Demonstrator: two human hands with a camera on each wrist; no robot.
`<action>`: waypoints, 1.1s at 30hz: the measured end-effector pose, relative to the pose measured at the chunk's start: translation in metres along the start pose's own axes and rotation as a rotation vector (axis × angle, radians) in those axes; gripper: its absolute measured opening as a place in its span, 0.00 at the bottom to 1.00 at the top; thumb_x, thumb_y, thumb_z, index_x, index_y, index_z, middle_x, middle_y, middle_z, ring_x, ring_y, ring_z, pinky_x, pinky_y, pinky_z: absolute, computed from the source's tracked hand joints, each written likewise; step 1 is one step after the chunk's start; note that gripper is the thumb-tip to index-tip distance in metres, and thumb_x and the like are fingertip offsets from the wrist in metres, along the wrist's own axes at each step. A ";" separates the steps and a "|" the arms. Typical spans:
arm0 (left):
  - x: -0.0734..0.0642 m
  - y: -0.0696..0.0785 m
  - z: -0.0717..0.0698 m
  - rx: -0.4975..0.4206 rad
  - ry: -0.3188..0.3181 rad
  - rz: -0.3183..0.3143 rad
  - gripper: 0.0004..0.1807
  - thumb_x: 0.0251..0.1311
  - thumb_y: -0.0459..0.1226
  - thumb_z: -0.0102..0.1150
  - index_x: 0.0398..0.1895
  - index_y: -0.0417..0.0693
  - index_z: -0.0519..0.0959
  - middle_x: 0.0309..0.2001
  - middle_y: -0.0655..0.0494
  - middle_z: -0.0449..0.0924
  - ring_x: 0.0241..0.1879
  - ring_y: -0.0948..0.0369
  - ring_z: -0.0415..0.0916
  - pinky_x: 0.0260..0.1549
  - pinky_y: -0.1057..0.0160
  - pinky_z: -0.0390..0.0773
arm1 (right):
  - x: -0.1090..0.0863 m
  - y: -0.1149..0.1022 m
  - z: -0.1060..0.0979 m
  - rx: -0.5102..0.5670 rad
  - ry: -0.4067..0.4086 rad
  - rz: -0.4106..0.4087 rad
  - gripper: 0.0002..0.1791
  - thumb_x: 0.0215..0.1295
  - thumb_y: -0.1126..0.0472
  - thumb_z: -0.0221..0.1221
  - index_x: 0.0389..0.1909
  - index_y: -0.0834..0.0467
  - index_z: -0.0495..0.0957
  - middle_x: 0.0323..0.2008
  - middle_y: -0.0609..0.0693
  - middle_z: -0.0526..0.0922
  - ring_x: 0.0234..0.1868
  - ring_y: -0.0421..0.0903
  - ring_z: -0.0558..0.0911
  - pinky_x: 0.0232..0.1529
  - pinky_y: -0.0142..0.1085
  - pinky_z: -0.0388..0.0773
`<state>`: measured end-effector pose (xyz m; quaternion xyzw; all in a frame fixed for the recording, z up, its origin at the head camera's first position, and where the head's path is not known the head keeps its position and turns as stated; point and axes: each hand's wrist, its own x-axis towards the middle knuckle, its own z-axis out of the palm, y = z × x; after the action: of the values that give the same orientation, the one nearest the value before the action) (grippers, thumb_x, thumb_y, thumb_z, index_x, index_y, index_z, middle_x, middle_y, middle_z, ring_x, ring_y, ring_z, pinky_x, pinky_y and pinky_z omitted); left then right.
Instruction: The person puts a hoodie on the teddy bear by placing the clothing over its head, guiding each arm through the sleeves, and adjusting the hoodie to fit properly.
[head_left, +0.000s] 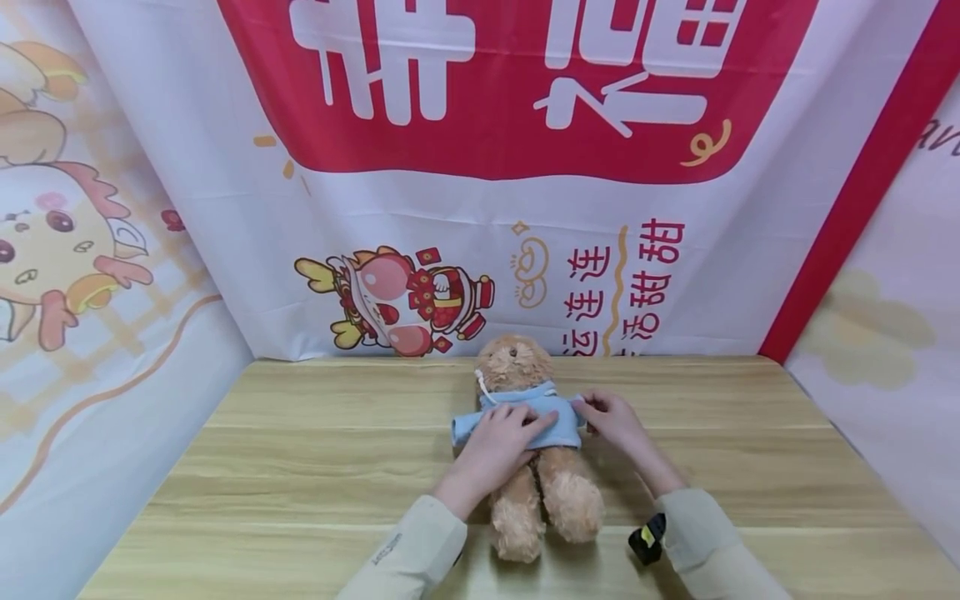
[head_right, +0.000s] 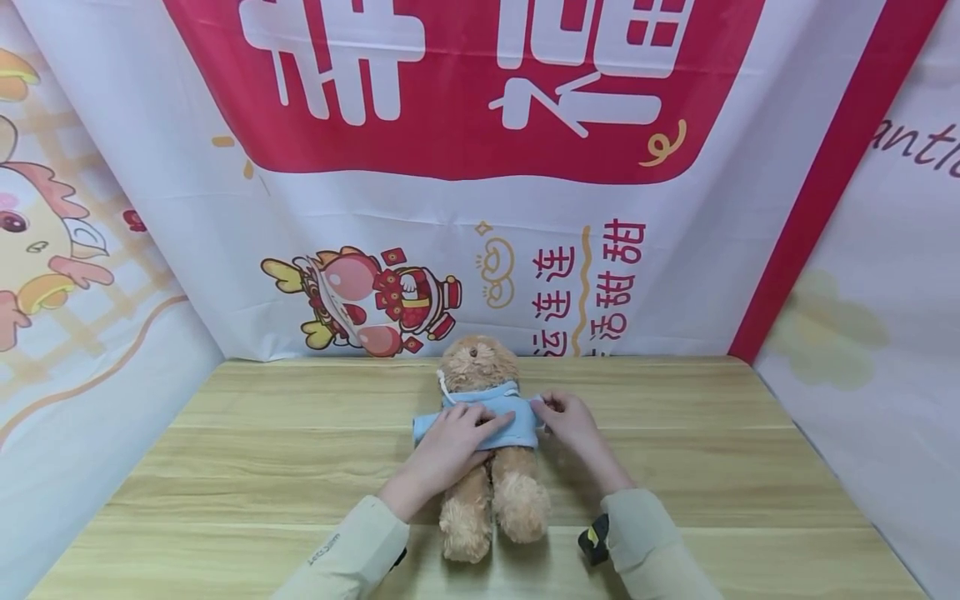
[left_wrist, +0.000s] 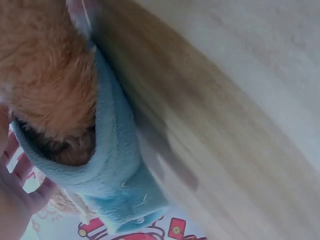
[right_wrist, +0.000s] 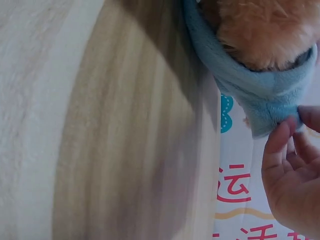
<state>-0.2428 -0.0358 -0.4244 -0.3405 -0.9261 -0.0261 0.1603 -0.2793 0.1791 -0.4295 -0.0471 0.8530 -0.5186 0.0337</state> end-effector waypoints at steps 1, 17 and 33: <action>0.000 0.000 -0.001 0.016 -0.003 0.005 0.31 0.60 0.48 0.60 0.68 0.66 0.65 0.55 0.58 0.75 0.56 0.55 0.73 0.54 0.54 0.75 | -0.001 -0.002 -0.001 0.017 -0.012 0.011 0.15 0.69 0.59 0.53 0.43 0.70 0.75 0.22 0.48 0.74 0.23 0.39 0.72 0.28 0.34 0.75; 0.002 0.003 -0.004 0.019 -0.040 0.003 0.29 0.62 0.49 0.57 0.68 0.68 0.66 0.53 0.56 0.73 0.54 0.56 0.71 0.48 0.54 0.77 | -0.004 -0.008 -0.016 -0.044 -0.141 0.100 0.19 0.62 0.62 0.55 0.51 0.68 0.77 0.20 0.43 0.75 0.13 0.35 0.58 0.17 0.29 0.60; 0.000 0.006 -0.003 -0.040 -0.022 0.003 0.28 0.59 0.46 0.60 0.64 0.68 0.70 0.52 0.58 0.73 0.55 0.58 0.69 0.47 0.57 0.76 | -0.014 -0.005 -0.013 -0.025 -0.314 0.080 0.11 0.56 0.71 0.51 0.36 0.74 0.75 0.09 0.39 0.62 0.10 0.33 0.59 0.16 0.25 0.56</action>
<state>-0.2380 -0.0317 -0.4219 -0.3451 -0.9266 -0.0406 0.1436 -0.2664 0.1901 -0.4189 -0.0941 0.8449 -0.4924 0.1866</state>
